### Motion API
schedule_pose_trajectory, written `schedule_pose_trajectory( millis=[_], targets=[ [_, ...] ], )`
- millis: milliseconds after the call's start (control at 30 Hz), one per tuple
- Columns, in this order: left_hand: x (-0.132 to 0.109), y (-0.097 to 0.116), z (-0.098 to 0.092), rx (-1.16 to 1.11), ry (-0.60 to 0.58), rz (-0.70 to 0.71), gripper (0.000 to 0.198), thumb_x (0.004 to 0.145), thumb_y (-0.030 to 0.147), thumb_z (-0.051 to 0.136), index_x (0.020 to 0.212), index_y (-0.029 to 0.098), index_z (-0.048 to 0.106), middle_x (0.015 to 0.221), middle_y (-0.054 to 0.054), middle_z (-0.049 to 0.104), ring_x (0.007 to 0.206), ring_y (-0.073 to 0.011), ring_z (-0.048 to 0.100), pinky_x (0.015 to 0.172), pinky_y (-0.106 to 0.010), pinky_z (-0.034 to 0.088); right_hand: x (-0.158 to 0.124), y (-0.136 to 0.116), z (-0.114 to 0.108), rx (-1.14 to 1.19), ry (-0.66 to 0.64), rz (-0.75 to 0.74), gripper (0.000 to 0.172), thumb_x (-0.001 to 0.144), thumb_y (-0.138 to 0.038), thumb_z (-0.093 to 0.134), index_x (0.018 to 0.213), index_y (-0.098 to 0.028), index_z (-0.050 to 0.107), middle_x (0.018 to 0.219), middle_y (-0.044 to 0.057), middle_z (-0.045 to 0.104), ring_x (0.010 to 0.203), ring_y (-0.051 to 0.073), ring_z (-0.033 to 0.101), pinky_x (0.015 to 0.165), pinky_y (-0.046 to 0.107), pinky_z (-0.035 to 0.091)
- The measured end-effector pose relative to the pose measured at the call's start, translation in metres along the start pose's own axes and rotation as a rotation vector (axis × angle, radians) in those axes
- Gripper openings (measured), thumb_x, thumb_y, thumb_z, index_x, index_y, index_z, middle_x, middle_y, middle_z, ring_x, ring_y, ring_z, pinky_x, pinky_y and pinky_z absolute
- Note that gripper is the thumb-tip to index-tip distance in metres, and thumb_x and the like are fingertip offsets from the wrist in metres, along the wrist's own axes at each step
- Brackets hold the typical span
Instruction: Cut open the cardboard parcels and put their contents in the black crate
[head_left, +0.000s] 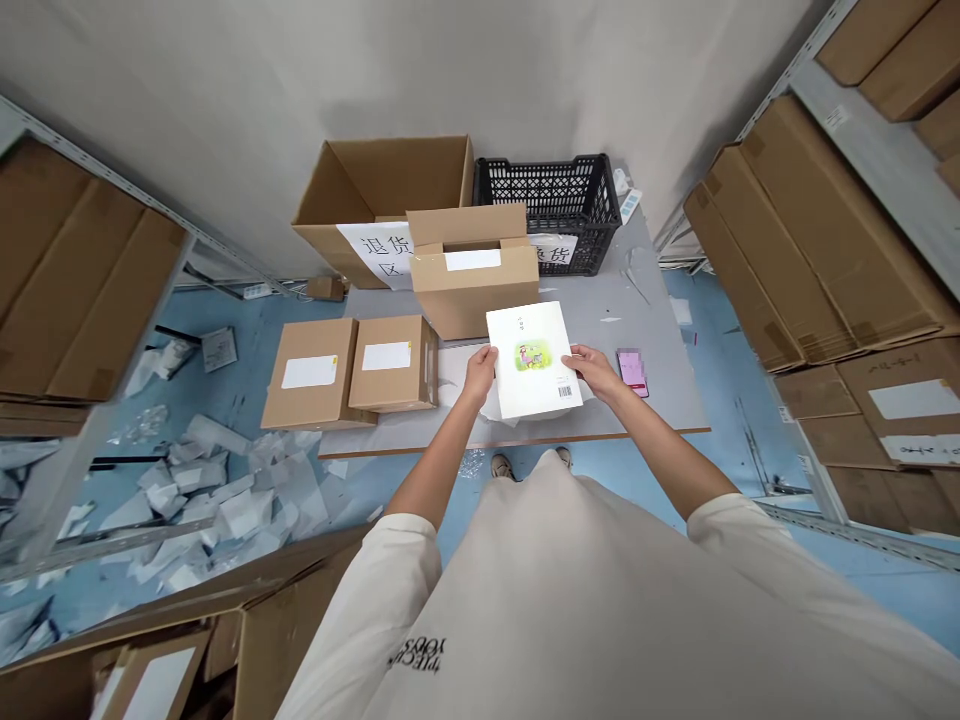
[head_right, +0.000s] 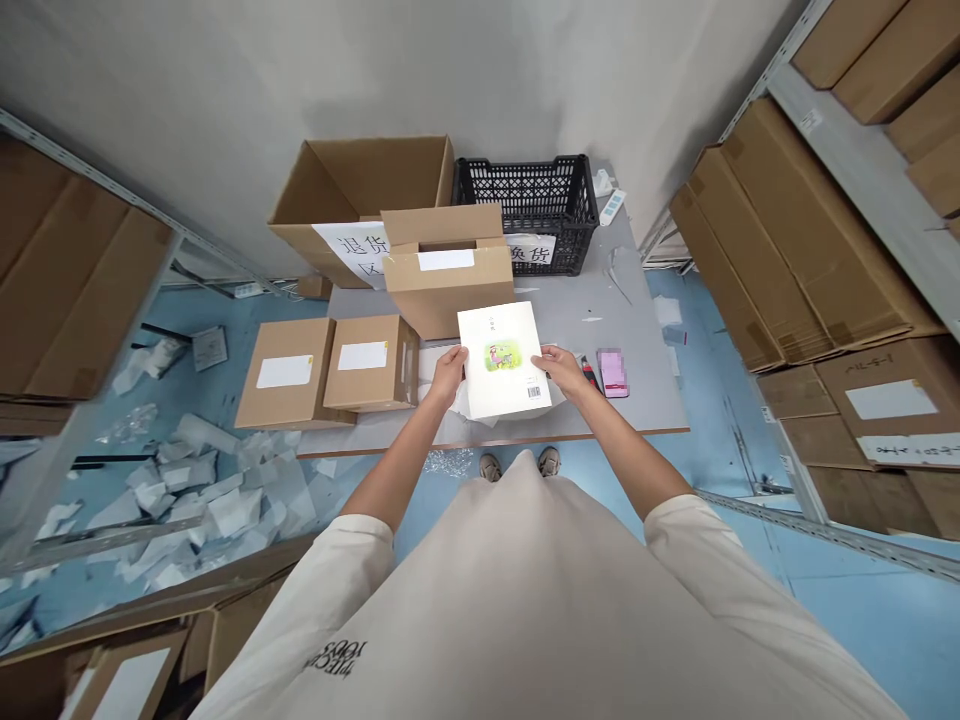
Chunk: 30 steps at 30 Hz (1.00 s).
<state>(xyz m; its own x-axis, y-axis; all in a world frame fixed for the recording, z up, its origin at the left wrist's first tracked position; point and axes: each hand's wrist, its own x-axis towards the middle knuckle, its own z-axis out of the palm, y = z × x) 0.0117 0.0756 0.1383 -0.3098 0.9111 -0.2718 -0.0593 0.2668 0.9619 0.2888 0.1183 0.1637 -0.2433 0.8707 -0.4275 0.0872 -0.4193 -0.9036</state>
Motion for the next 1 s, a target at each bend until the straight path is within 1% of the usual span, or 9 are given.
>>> schedule_pose_trajectory(
  millis=[133,167,267,333,533,667,767,867,1000],
  targets=[
    [-0.008,0.008,0.005,0.206,0.133,0.035,0.029,0.101,0.042,0.073,0.12,0.021,0.077,0.13,-0.013,0.08,0.116,-0.0269,0.076,0.108,-0.042,0.061,-0.004,-0.014,0.003,0.001,0.025,-0.084,0.061,0.071,-0.06,0.099,0.112,-0.021,0.076,0.102,0.01,0.088,0.092,0.027,0.083,0.081,0.037,0.067],
    [-0.012,0.011,0.009,0.194,0.096,0.036,0.032,0.101,0.042,0.073,0.125,0.021,0.077,0.133,-0.014,0.08,0.118,-0.0275,0.077,0.109,-0.043,0.061,-0.004,-0.016,0.006,-0.031,0.046,-0.115,0.059,0.072,-0.059,0.097,0.112,-0.021,0.076,0.101,0.009,0.088,0.092,0.027,0.083,0.08,0.037,0.066],
    [-0.023,0.019,0.027,-0.026,-0.191,-0.058,0.042,0.103,0.051,0.075,0.131,0.02,0.077,0.134,-0.017,0.081,0.12,-0.03,0.081,0.108,-0.047,0.062,-0.007,-0.021,0.018,-0.166,0.091,-0.198,0.049,0.082,-0.055,0.089,0.115,-0.021,0.08,0.098,0.007,0.087,0.092,0.027,0.082,0.079,0.036,0.065],
    [-0.029,0.024,0.038,-0.158,-0.26,-0.108,0.052,0.102,0.058,0.078,0.135,0.019,0.075,0.138,-0.018,0.081,0.125,-0.0311,0.081,0.111,-0.049,0.061,-0.011,-0.02,0.029,-0.305,0.105,-0.268,0.042,0.089,-0.05,0.083,0.121,-0.022,0.083,0.102,0.007,0.087,0.095,0.027,0.08,0.086,0.038,0.065],
    [-0.039,0.027,0.05,-0.266,-0.193,-0.073,0.066,0.091,0.066,0.09,0.132,0.017,0.075,0.122,-0.016,0.086,0.122,-0.0299,0.082,0.115,-0.049,0.061,-0.025,-0.004,0.047,-0.754,0.055,-0.563,0.042,0.107,-0.043,0.068,0.145,-0.032,0.082,0.129,0.008,0.086,0.117,0.033,0.075,0.114,0.049,0.056],
    [-0.037,0.022,0.047,-0.291,-0.139,-0.071,0.055,0.089,0.061,0.088,0.12,0.017,0.075,0.111,-0.013,0.086,0.112,-0.0278,0.082,0.109,-0.048,0.063,-0.027,0.007,0.051,-0.862,-0.044,-0.664,0.045,0.111,-0.046,0.065,0.15,-0.03,0.078,0.141,0.013,0.081,0.132,0.036,0.071,0.12,0.051,0.051],
    [-0.032,0.017,0.041,-0.291,-0.044,-0.122,0.041,0.092,0.054,0.081,0.11,0.019,0.071,0.108,-0.01,0.085,0.104,-0.0258,0.081,0.099,-0.043,0.065,-0.023,0.01,0.048,-0.85,-0.083,-0.658,0.042,0.112,-0.045,0.061,0.146,-0.03,0.08,0.147,0.012,0.079,0.136,0.035,0.07,0.122,0.051,0.051],
    [-0.026,0.015,0.03,-0.304,0.014,-0.135,0.035,0.091,0.052,0.075,0.104,0.021,0.068,0.104,-0.007,0.083,0.099,-0.0245,0.079,0.088,-0.037,0.063,-0.014,0.011,0.035,-0.782,-0.007,-0.596,0.044,0.109,-0.043,0.061,0.144,-0.025,0.079,0.15,0.014,0.077,0.139,0.036,0.068,0.124,0.054,0.05],
    [-0.02,0.017,0.01,-0.329,0.02,-0.104,0.038,0.084,0.054,0.078,0.101,0.022,0.068,0.1,-0.005,0.082,0.094,-0.0249,0.076,0.077,-0.033,0.058,-0.004,0.014,0.011,-0.602,0.099,-0.367,0.055,0.098,-0.046,0.073,0.146,-0.02,0.076,0.148,0.018,0.076,0.135,0.037,0.07,0.119,0.056,0.055]
  ],
)
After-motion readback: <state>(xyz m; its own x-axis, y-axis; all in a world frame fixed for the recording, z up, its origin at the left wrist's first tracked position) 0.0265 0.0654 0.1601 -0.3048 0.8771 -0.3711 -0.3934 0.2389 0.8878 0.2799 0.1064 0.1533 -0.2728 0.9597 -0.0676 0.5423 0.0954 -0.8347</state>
